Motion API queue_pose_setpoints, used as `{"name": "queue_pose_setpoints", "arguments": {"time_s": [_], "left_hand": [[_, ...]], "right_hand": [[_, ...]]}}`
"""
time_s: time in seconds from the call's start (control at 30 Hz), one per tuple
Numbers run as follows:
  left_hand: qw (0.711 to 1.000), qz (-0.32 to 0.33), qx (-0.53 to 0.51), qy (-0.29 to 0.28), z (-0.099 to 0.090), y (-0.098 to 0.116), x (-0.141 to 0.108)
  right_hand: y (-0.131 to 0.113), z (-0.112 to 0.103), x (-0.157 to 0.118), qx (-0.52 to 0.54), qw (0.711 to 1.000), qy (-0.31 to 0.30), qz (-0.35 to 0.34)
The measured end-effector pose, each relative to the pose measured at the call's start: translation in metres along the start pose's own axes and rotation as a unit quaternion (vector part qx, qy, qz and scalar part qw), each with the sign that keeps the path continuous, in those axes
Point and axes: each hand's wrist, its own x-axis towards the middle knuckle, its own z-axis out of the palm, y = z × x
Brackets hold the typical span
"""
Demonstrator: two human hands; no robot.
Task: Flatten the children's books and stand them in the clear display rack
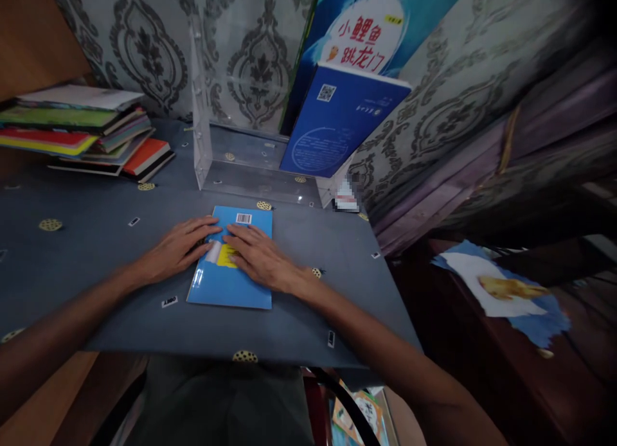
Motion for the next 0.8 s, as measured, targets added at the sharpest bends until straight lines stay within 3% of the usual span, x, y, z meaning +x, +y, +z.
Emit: {"name": "queue_pose_setpoints", "arguments": {"time_s": [0.13,0.27,0.47,0.6,0.8], "left_hand": [[1.000,-0.002,0.012,0.008,0.003,0.000,-0.001],[0.999,-0.003,0.032,0.016,0.006,-0.001,-0.001],[0.999,0.003,0.030,0.018,0.007,-0.003,-0.001],[1.000,0.001,0.018,0.019,0.008,-0.004,-0.001],[0.999,0.007,0.015,0.031,0.010,-0.006,-0.002]], "right_hand": [[0.014,0.003,0.031,-0.011,0.999,0.023,0.040],[0.020,0.001,0.057,-0.019,0.999,0.012,0.032],[0.025,0.003,0.070,-0.010,0.999,0.032,0.011],[0.032,0.000,0.059,-0.004,1.000,0.012,0.026],[0.058,-0.005,0.003,0.017,0.994,0.049,0.097]]}}
